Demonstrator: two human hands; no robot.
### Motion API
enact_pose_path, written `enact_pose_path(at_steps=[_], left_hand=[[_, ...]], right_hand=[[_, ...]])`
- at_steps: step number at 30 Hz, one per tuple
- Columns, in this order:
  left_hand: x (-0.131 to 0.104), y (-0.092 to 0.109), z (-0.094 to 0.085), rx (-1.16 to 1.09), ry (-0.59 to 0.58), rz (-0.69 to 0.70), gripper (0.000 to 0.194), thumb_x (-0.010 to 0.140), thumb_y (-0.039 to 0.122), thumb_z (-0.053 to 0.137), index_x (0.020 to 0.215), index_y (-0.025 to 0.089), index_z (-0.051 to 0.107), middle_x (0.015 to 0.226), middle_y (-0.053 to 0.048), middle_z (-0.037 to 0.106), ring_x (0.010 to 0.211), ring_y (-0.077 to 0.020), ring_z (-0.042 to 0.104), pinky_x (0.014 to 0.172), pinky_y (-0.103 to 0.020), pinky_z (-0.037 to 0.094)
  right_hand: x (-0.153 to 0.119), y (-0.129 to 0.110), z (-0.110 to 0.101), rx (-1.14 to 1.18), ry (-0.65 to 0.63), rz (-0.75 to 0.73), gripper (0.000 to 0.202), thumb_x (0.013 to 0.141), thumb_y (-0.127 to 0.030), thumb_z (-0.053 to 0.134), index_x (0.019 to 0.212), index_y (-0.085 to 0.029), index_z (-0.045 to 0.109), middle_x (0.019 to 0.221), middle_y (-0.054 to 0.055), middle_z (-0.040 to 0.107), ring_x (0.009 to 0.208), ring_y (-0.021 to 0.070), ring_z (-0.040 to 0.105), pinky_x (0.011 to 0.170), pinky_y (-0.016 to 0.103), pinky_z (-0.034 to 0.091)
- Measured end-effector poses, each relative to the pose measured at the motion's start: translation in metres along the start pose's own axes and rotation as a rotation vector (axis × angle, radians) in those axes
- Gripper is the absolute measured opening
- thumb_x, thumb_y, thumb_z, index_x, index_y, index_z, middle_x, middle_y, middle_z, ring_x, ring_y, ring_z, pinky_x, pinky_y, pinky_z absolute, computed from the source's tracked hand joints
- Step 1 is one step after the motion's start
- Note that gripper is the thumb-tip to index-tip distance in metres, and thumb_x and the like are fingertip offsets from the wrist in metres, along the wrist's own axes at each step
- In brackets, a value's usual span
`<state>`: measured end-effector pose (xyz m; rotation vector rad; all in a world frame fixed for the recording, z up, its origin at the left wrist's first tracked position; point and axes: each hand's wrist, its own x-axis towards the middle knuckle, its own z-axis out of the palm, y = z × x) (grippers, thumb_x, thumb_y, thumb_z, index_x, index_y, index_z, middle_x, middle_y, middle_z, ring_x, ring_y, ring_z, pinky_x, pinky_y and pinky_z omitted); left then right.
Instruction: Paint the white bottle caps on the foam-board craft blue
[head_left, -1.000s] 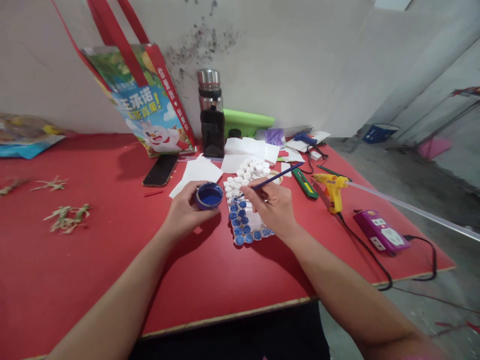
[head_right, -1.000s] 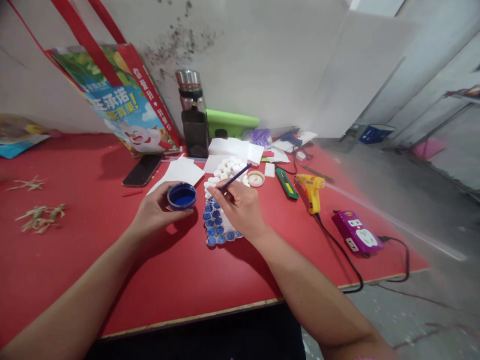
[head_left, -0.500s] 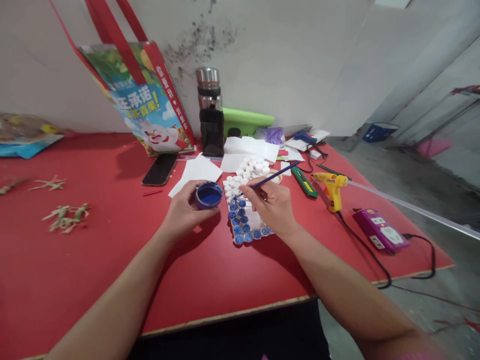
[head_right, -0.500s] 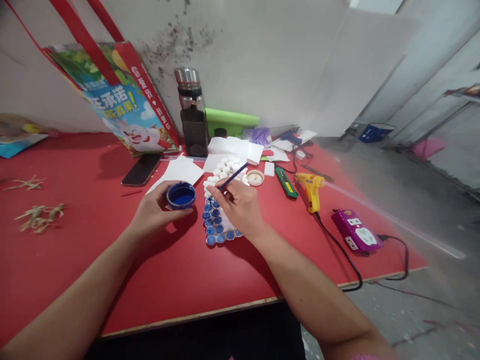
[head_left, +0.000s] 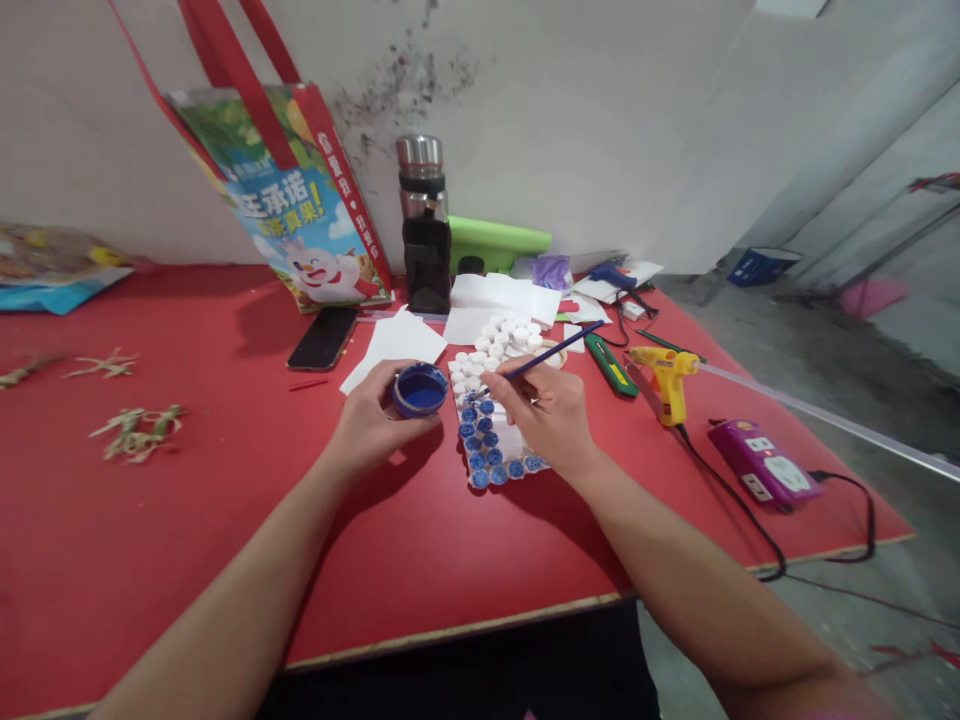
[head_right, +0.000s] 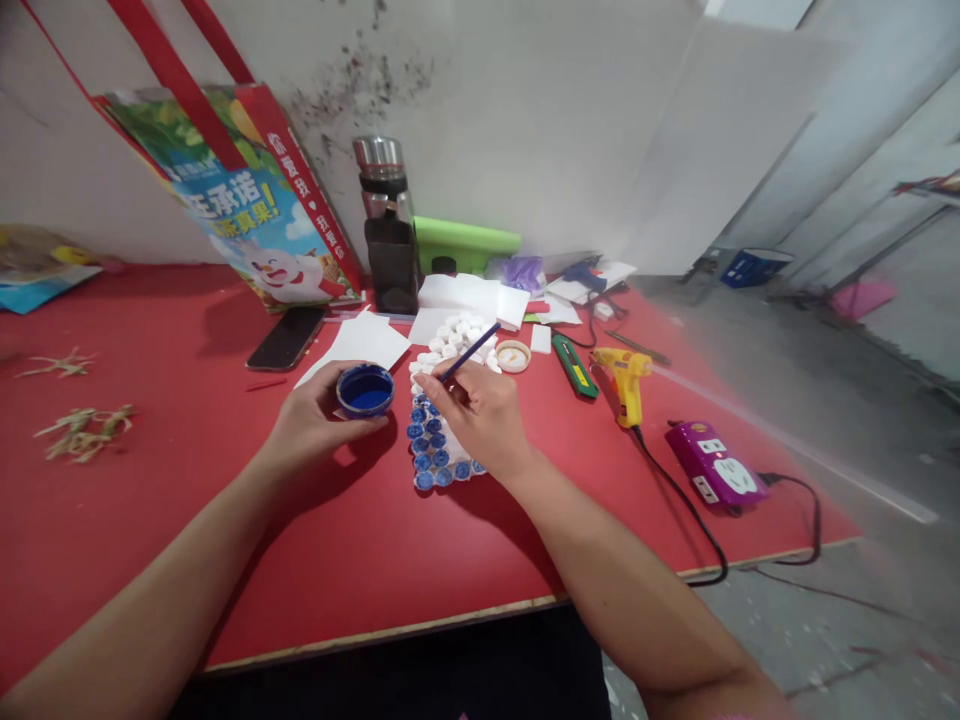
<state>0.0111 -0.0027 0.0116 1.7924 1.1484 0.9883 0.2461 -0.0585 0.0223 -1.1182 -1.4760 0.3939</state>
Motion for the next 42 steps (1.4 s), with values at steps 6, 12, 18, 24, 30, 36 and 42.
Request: enact_pose_path(at_steps=[6, 12, 18, 24, 30, 36, 42], left_hand=[[-0.0002, -0.0001, 0.0007, -0.018, 0.007, -0.008, 0.058, 0.072, 0.034, 0.092, 0.125, 0.02, 0.072, 0.128, -0.013, 0.076, 0.117, -0.034, 0.073, 0.106, -0.053, 0.058], [-0.0007, 0.0026, 0.0012, -0.01, 0.003, -0.008, 0.057, 0.072, 0.034, 0.091, 0.124, 0.019, 0.072, 0.127, -0.013, 0.076, 0.117, -0.0342, 0.073, 0.106, -0.052, 0.058], [-0.0015, 0.0033, 0.0012, -0.018, 0.007, -0.024, 0.059, 0.071, 0.034, 0.091, 0.125, 0.02, 0.072, 0.127, -0.012, 0.077, 0.117, -0.0344, 0.073, 0.106, -0.052, 0.058], [-0.0004, 0.004, 0.0008, -0.009, -0.001, -0.013, 0.059, 0.07, 0.034, 0.091, 0.125, 0.019, 0.072, 0.128, -0.012, 0.076, 0.118, -0.0346, 0.073, 0.107, -0.052, 0.058], [-0.0001, 0.0063, 0.0007, -0.019, -0.001, -0.019, 0.058, 0.071, 0.034, 0.09, 0.124, 0.02, 0.072, 0.127, -0.012, 0.076, 0.119, -0.0346, 0.073, 0.108, -0.053, 0.057], [0.0001, 0.0045, 0.0001, -0.011, -0.007, -0.006, 0.058, 0.071, 0.035, 0.091, 0.124, 0.02, 0.071, 0.129, -0.013, 0.076, 0.12, -0.0351, 0.073, 0.11, -0.054, 0.057], [-0.0002, 0.0041, 0.0001, -0.019, -0.006, 0.006, 0.056, 0.072, 0.034, 0.092, 0.123, 0.02, 0.071, 0.128, -0.012, 0.076, 0.119, -0.0344, 0.074, 0.108, -0.054, 0.058]], right_hand=[[-0.0004, -0.0005, 0.0005, -0.01, 0.003, -0.008, 0.027, 0.102, -0.043, 0.076, 0.085, -0.022, 0.073, 0.062, -0.005, 0.063, 0.051, 0.0093, 0.053, 0.054, 0.028, 0.042], [-0.0012, -0.0003, 0.0012, -0.022, -0.01, 0.003, 0.033, 0.103, -0.05, 0.074, 0.086, -0.022, 0.073, 0.061, -0.004, 0.062, 0.053, 0.0105, 0.055, 0.053, 0.028, 0.044], [-0.0025, 0.0, 0.002, -0.023, -0.023, -0.026, 0.038, 0.104, -0.056, 0.073, 0.087, -0.022, 0.075, 0.062, -0.003, 0.063, 0.055, 0.0113, 0.057, 0.053, 0.028, 0.044], [-0.0017, -0.001, 0.0018, -0.014, -0.027, -0.072, 0.035, 0.106, -0.051, 0.074, 0.086, -0.022, 0.074, 0.061, -0.004, 0.062, 0.057, 0.011, 0.06, 0.056, 0.028, 0.045], [-0.0012, -0.0028, 0.0001, -0.045, -0.011, -0.039, 0.04, 0.104, -0.056, 0.074, 0.085, -0.021, 0.074, 0.06, -0.004, 0.062, 0.055, 0.0109, 0.058, 0.054, 0.028, 0.044], [0.0002, -0.0041, -0.0014, -0.045, 0.0, -0.046, 0.037, 0.104, -0.053, 0.074, 0.085, -0.022, 0.073, 0.061, -0.004, 0.063, 0.054, 0.0105, 0.058, 0.055, 0.028, 0.044], [0.0014, -0.0002, -0.0029, -0.083, 0.006, -0.008, 0.03, 0.104, -0.048, 0.072, 0.087, -0.023, 0.072, 0.061, -0.004, 0.064, 0.05, 0.0102, 0.053, 0.053, 0.029, 0.044]])
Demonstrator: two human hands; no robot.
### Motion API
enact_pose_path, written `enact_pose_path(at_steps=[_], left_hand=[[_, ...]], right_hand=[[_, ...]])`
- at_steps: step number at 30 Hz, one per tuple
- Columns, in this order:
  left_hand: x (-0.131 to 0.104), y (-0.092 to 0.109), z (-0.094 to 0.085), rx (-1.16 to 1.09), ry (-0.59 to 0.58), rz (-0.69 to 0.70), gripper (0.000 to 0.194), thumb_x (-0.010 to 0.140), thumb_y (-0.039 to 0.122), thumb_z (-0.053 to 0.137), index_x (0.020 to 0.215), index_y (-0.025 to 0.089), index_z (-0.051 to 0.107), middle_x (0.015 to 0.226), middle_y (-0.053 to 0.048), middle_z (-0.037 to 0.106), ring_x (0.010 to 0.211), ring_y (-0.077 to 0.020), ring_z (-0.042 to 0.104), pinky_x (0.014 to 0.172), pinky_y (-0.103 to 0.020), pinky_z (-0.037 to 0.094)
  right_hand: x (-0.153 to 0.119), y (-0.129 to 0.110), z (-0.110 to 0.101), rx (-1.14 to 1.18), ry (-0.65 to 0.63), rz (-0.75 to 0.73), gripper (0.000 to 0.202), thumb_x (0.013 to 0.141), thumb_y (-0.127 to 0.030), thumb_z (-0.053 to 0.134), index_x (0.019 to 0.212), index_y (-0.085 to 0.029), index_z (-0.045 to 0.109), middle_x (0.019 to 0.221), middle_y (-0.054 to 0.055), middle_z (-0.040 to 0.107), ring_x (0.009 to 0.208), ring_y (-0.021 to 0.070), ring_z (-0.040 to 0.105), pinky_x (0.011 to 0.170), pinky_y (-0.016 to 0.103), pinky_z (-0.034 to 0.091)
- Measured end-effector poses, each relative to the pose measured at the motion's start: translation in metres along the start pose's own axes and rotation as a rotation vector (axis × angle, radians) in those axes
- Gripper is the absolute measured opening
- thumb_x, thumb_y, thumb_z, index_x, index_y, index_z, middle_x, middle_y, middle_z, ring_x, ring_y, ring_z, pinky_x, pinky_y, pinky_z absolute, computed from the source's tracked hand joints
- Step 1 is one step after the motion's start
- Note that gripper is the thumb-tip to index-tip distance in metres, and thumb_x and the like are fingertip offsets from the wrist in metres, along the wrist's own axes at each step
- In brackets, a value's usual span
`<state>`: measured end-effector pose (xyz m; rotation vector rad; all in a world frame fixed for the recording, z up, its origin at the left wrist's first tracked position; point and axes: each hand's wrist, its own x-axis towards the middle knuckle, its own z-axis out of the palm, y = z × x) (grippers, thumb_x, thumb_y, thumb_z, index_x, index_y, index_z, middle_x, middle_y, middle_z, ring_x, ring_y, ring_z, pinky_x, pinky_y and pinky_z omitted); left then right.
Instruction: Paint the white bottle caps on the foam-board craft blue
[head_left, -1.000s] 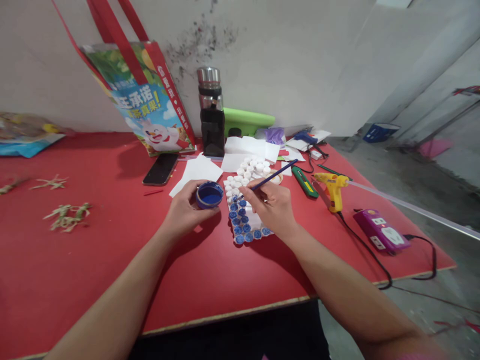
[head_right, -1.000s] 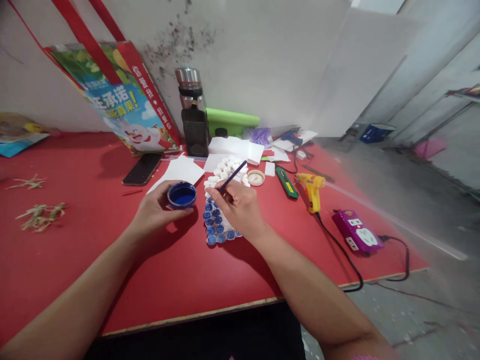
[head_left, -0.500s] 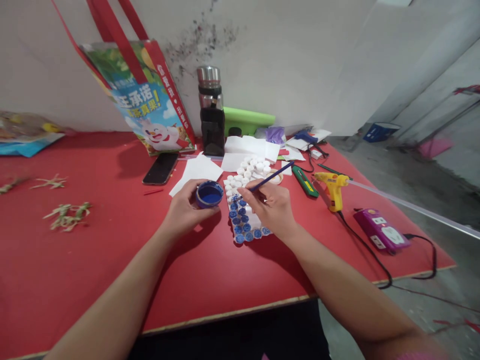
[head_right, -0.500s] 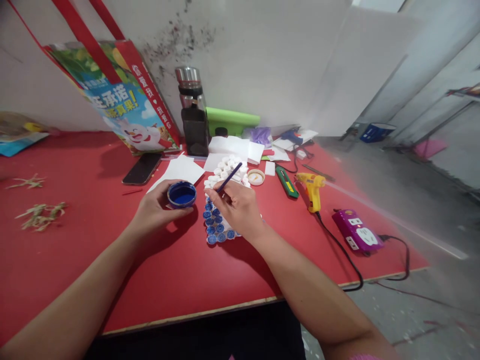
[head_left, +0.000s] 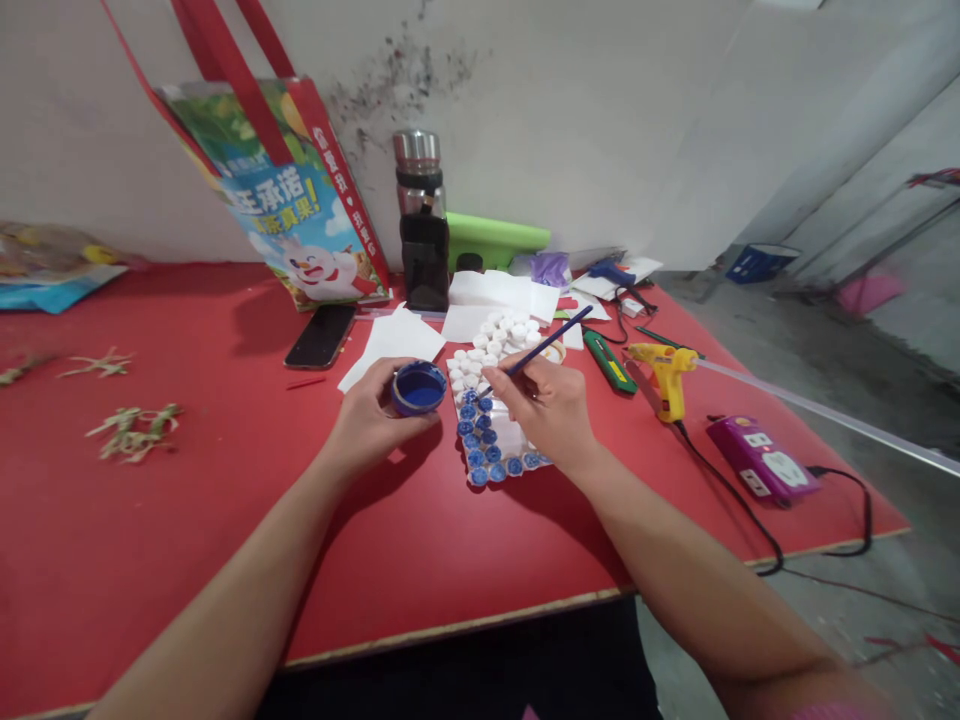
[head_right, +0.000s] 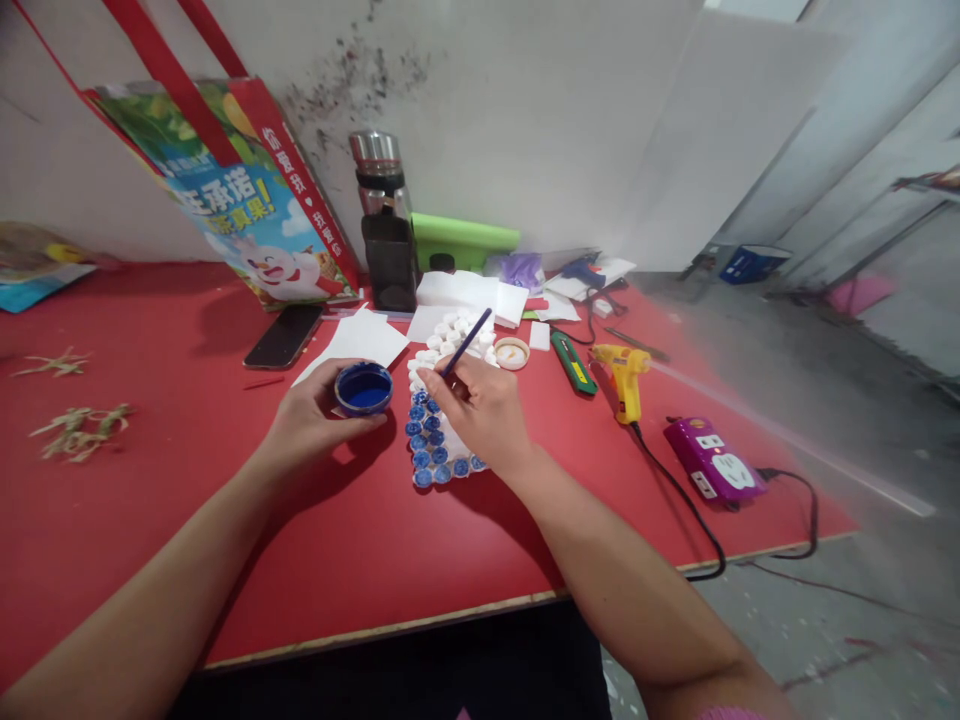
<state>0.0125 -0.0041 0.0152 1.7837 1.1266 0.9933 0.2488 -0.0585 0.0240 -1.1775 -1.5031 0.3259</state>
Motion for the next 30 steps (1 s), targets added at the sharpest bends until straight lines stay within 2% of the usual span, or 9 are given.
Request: enact_pose_path(at_steps=[12, 30], left_hand=[[-0.001, -0.0007, -0.0001, 0.011, -0.003, -0.01, 0.057, 0.073, 0.033, 0.092, 0.124, 0.019, 0.071, 0.129, -0.013, 0.076, 0.119, -0.0344, 0.073, 0.11, -0.054, 0.058], [0.0, -0.0031, -0.0002, 0.009, 0.004, -0.003, 0.056, 0.073, 0.032, 0.092, 0.124, 0.021, 0.072, 0.127, -0.012, 0.077, 0.118, -0.0343, 0.073, 0.11, -0.056, 0.058]], right_hand=[[0.0002, 0.0033, -0.0003, -0.006, 0.038, -0.013, 0.03, 0.103, -0.047, 0.073, 0.086, -0.023, 0.07, 0.061, -0.005, 0.063, 0.051, 0.0102, 0.051, 0.055, 0.029, 0.043], [-0.0001, 0.0006, 0.0003, 0.0, 0.01, -0.006, 0.029, 0.104, -0.047, 0.073, 0.086, -0.023, 0.069, 0.061, -0.004, 0.063, 0.052, 0.0105, 0.052, 0.054, 0.029, 0.043]])
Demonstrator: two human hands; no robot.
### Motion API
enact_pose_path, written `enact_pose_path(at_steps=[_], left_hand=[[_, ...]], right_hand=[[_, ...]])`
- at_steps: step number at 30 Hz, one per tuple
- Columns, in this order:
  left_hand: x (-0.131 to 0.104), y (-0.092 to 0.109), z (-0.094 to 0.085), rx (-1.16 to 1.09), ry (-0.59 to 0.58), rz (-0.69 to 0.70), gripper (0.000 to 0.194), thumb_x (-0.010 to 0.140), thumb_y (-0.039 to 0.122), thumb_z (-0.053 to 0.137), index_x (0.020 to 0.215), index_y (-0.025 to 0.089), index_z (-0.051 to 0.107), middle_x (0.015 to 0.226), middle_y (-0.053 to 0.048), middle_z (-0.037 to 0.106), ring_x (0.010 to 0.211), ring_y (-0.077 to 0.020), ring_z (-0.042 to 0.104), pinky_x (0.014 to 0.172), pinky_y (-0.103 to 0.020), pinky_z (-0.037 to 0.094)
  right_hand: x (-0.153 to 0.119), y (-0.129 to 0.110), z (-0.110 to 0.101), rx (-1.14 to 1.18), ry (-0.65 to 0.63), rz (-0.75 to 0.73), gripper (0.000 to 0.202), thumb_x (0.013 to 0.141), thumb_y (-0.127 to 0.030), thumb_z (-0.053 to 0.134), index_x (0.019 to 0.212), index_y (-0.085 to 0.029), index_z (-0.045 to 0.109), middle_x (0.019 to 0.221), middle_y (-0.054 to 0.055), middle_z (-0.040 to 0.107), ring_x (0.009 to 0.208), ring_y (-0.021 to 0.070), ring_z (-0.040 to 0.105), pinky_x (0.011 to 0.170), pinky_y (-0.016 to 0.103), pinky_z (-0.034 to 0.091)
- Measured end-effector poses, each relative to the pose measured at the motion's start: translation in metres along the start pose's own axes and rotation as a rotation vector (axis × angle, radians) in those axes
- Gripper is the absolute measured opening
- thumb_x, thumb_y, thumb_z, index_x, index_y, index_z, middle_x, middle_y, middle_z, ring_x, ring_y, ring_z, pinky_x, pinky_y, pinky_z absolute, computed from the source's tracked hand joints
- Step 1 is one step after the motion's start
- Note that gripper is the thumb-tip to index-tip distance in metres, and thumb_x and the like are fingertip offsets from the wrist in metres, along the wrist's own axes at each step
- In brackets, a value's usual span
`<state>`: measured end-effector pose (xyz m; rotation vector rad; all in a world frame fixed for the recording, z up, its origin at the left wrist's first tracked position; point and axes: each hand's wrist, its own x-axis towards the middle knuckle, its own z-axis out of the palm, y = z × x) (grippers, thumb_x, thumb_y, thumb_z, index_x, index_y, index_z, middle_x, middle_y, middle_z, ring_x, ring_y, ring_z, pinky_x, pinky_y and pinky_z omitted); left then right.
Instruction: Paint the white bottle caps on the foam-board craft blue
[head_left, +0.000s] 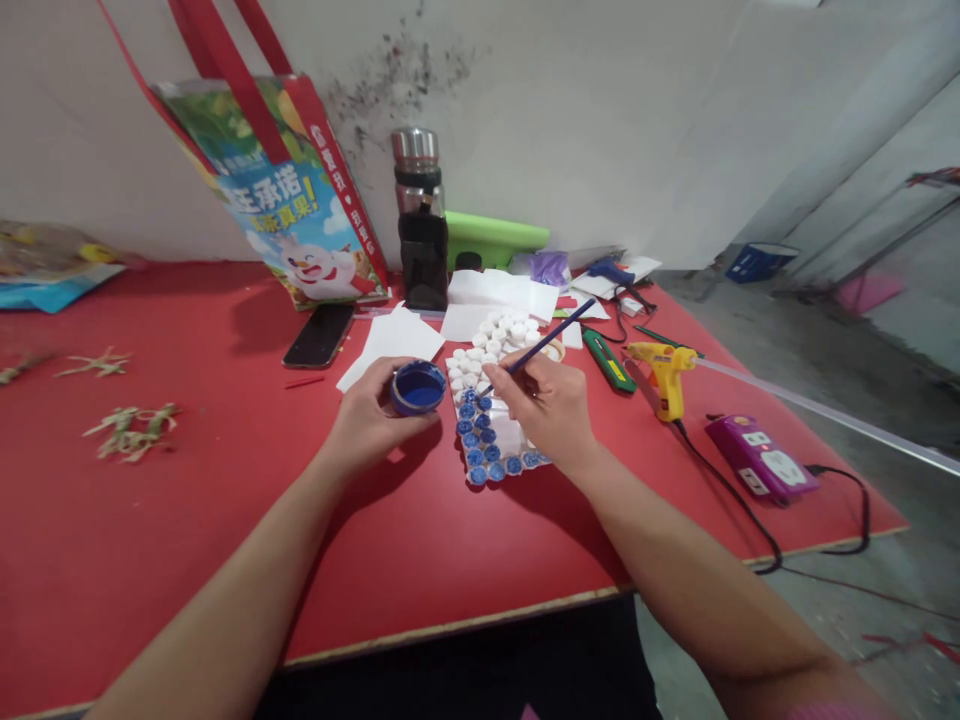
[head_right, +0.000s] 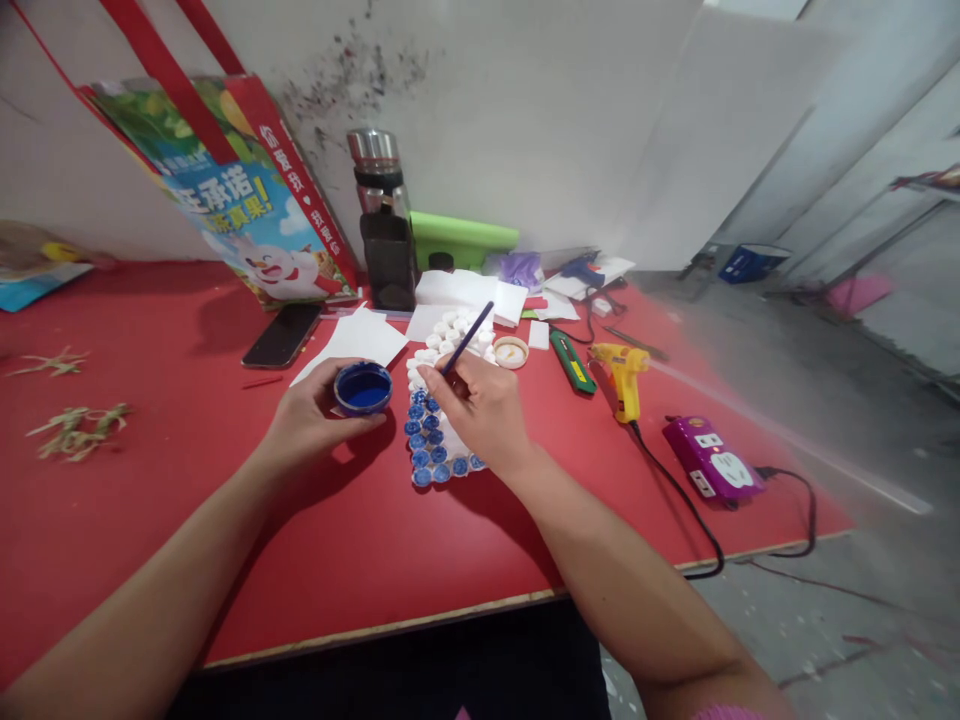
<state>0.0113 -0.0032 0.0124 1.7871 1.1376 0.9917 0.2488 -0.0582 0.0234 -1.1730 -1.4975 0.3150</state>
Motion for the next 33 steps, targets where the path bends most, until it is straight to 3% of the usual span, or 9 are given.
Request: enact_pose_path(at_steps=[26, 33], left_hand=[[-0.0011, 0.0013, 0.0005, -0.007, -0.003, -0.014, 0.057, 0.072, 0.033, 0.093, 0.124, 0.02, 0.073, 0.127, -0.013, 0.076, 0.118, -0.035, 0.074, 0.11, -0.056, 0.057], [-0.0033, 0.0012, 0.0003, 0.002, 0.0, -0.02, 0.057, 0.074, 0.032, 0.093, 0.126, 0.019, 0.073, 0.129, -0.012, 0.076, 0.118, -0.0339, 0.073, 0.11, -0.054, 0.057]], right_hand=[[-0.0004, -0.0016, 0.0004, 0.001, -0.019, -0.024, 0.029, 0.104, -0.043, 0.074, 0.084, -0.023, 0.068, 0.061, -0.005, 0.063, 0.052, 0.0107, 0.054, 0.055, 0.029, 0.043], [0.0001, 0.0009, -0.0018, -0.014, 0.043, -0.01, 0.028, 0.103, -0.046, 0.074, 0.088, -0.023, 0.07, 0.063, -0.004, 0.065, 0.052, 0.0107, 0.054, 0.055, 0.029, 0.044]])
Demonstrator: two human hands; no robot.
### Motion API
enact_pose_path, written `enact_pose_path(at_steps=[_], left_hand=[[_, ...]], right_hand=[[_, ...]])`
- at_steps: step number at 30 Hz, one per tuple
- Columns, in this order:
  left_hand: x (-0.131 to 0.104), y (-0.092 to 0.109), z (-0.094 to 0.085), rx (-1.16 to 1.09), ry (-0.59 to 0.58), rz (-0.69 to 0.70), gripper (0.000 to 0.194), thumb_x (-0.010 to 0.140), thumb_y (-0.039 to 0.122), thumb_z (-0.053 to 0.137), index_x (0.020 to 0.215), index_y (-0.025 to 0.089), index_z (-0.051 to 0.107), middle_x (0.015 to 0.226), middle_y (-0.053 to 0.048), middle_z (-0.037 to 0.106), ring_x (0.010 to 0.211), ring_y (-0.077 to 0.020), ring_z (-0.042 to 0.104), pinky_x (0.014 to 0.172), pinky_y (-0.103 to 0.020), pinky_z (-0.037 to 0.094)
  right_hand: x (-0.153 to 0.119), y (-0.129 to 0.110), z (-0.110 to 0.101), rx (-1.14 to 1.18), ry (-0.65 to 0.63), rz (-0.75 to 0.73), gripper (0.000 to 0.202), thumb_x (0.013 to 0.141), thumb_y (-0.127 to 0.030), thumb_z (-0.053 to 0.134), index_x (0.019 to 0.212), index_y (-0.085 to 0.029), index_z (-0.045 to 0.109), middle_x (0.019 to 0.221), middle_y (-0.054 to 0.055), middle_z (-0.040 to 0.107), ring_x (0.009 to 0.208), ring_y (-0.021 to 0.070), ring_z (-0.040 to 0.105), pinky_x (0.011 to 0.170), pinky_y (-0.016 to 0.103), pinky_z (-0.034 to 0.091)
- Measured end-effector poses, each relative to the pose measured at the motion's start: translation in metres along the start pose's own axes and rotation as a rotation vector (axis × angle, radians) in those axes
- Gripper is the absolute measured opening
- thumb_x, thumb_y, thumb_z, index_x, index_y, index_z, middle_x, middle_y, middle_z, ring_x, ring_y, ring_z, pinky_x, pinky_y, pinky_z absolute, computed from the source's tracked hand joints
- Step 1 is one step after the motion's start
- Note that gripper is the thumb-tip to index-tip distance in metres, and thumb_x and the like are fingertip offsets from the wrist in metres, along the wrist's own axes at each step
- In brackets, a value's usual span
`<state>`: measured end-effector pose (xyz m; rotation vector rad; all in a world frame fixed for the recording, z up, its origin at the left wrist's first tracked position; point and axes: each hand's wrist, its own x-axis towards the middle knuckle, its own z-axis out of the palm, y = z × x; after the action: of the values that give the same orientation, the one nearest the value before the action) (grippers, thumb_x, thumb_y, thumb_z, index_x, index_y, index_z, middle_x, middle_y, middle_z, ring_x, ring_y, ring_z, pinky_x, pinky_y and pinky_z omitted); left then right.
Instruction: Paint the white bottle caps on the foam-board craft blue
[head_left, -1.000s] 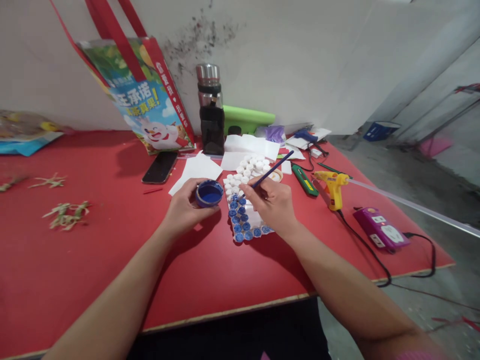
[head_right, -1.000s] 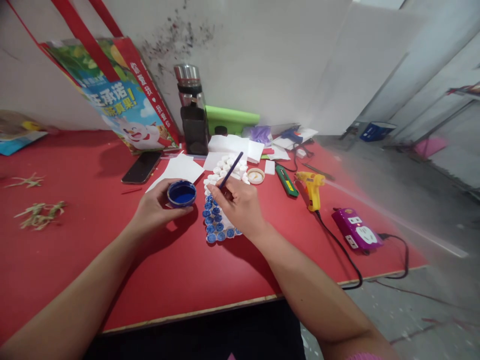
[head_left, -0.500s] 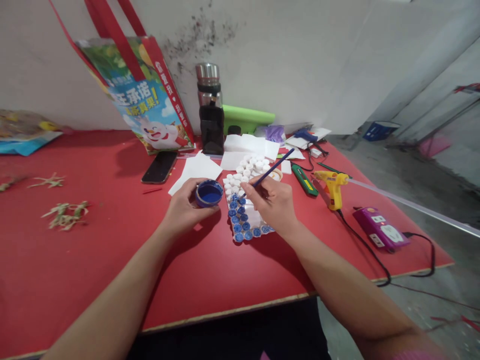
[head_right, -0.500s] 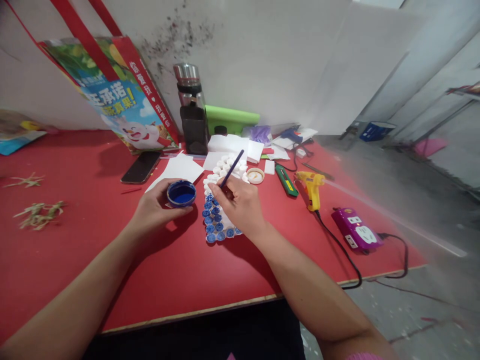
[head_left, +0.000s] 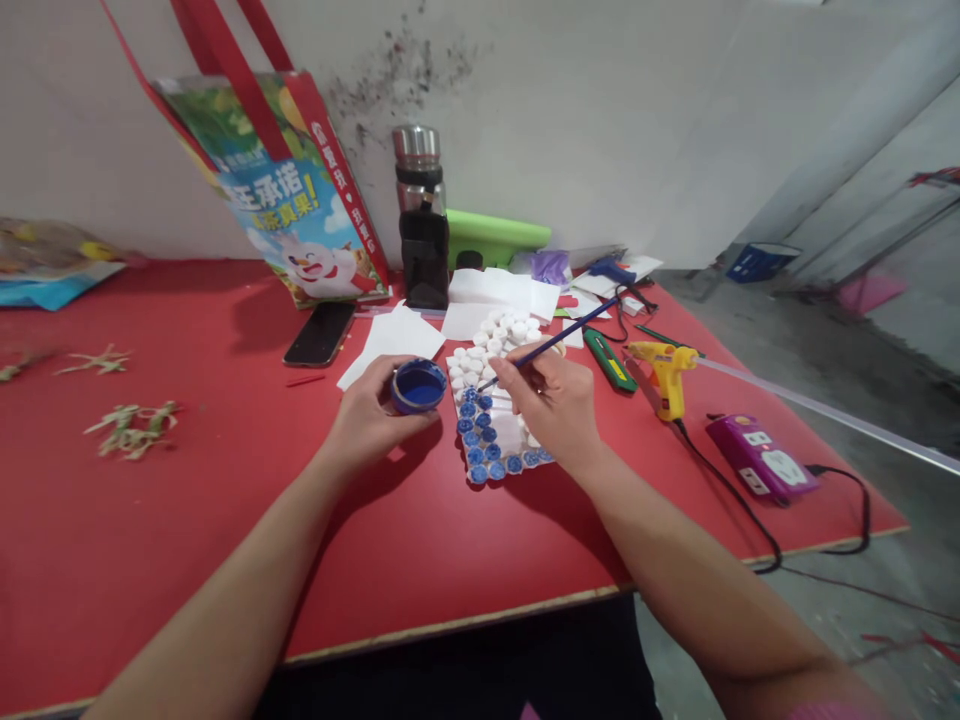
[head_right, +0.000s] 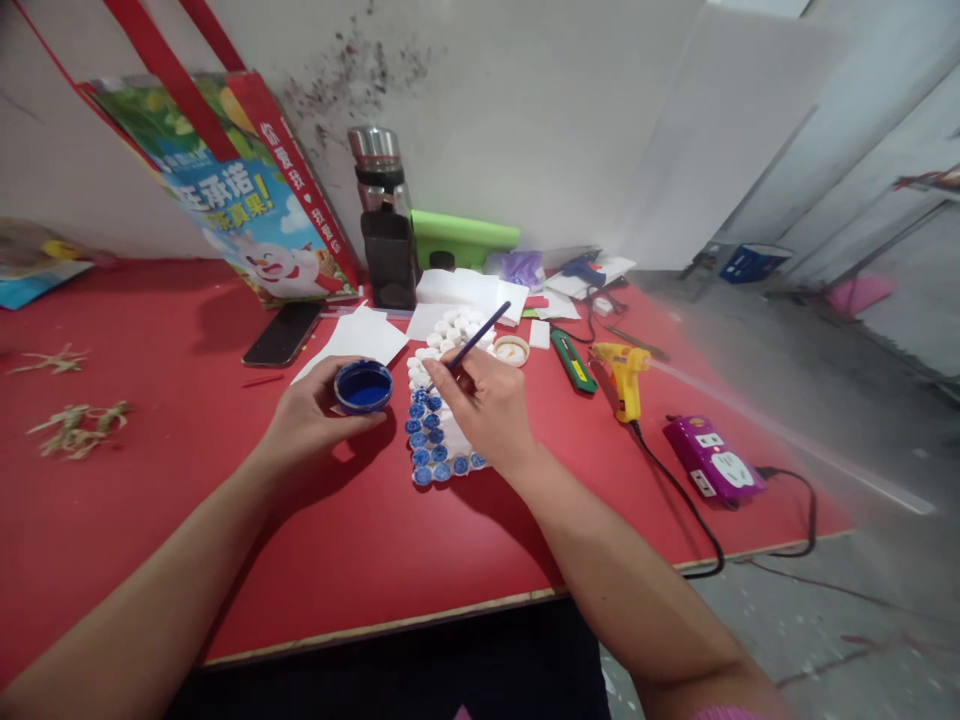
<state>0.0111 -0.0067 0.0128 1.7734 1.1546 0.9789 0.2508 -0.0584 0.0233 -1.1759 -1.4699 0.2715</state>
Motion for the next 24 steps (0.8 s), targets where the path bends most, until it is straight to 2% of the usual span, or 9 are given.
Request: enact_pose_path(at_steps=[19, 24], left_hand=[[0.0022, -0.0018, -0.0003, 0.001, 0.004, 0.034, 0.057, 0.074, 0.033, 0.093, 0.126, 0.019, 0.073, 0.126, -0.012, 0.077, 0.115, -0.033, 0.074, 0.107, -0.054, 0.058], [0.0028, -0.0019, -0.0004, -0.005, -0.002, 0.036, 0.056, 0.074, 0.033, 0.092, 0.124, 0.019, 0.072, 0.125, -0.012, 0.077, 0.114, -0.0329, 0.074, 0.106, -0.054, 0.058]], right_hand=[[-0.0008, 0.0014, 0.0032, 0.077, -0.016, 0.022, 0.032, 0.103, -0.051, 0.076, 0.089, -0.022, 0.073, 0.064, -0.005, 0.062, 0.051, 0.0088, 0.051, 0.052, 0.027, 0.043], [-0.0015, -0.0015, 0.005, 0.076, -0.026, 0.033, 0.038, 0.103, -0.058, 0.074, 0.089, -0.023, 0.074, 0.062, -0.005, 0.061, 0.052, 0.0096, 0.052, 0.052, 0.028, 0.043]])
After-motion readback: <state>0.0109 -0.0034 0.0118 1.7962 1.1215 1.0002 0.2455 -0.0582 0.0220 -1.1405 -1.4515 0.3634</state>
